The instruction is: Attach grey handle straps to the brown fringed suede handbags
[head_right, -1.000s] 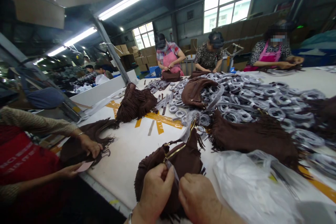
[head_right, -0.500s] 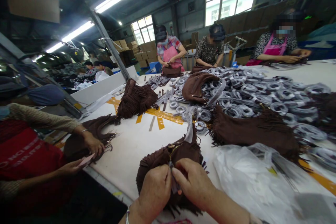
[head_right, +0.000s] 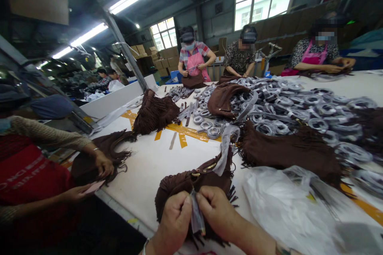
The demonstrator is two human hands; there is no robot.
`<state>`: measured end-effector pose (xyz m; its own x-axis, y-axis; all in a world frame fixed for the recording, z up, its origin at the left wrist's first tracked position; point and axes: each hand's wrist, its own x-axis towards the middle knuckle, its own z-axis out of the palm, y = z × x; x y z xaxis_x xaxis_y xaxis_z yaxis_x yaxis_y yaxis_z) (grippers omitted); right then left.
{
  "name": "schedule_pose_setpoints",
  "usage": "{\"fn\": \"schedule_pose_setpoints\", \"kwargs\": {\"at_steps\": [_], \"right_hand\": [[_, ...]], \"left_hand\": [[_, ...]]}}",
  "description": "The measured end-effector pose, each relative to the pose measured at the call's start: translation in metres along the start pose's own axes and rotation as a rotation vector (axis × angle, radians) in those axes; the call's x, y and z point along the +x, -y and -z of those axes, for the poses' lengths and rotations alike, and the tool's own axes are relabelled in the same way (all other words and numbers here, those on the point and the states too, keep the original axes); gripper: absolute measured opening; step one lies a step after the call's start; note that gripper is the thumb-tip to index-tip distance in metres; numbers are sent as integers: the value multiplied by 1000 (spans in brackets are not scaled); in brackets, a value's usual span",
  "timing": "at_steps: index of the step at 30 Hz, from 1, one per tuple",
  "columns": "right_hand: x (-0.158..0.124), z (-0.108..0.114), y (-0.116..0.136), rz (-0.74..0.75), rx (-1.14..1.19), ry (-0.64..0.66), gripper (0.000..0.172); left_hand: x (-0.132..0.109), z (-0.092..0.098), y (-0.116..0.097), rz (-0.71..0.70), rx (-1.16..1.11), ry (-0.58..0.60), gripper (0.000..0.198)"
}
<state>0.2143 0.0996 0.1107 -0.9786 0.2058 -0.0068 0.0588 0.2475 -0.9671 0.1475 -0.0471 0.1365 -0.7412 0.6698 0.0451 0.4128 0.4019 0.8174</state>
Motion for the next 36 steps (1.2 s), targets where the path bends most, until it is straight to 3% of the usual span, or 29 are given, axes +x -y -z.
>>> {"fn": "schedule_pose_setpoints", "kwargs": {"at_steps": [4,6,8,14,19,22,26,31,36], "right_hand": [[-4,-12,-7,-194,559,67,53],[-6,-14,-11,-236,721,88,54],[-7,-10,-13,-248,696,93,55],[-5,13,-11,-212,317,72,52],[3,10,-5,-67,54,57,41],[5,3,-10,-48,30,7,37],[4,-4,-17,-154,181,-31,34],[1,-11,-14,-348,426,77,51],[-3,-16,-20,-303,389,71,55]], "left_hand": [[-1,-1,-3,116,-240,70,44],[-1,-1,-3,139,-284,111,45],[0,1,-2,142,-255,148,45],[0,2,-3,158,-167,177,42],[-1,-2,-1,116,-85,152,39],[1,0,2,81,-94,126,41],[6,3,10,175,-314,59,46],[13,-7,15,375,-810,58,37],[20,-15,8,550,-1179,-24,35]]}}
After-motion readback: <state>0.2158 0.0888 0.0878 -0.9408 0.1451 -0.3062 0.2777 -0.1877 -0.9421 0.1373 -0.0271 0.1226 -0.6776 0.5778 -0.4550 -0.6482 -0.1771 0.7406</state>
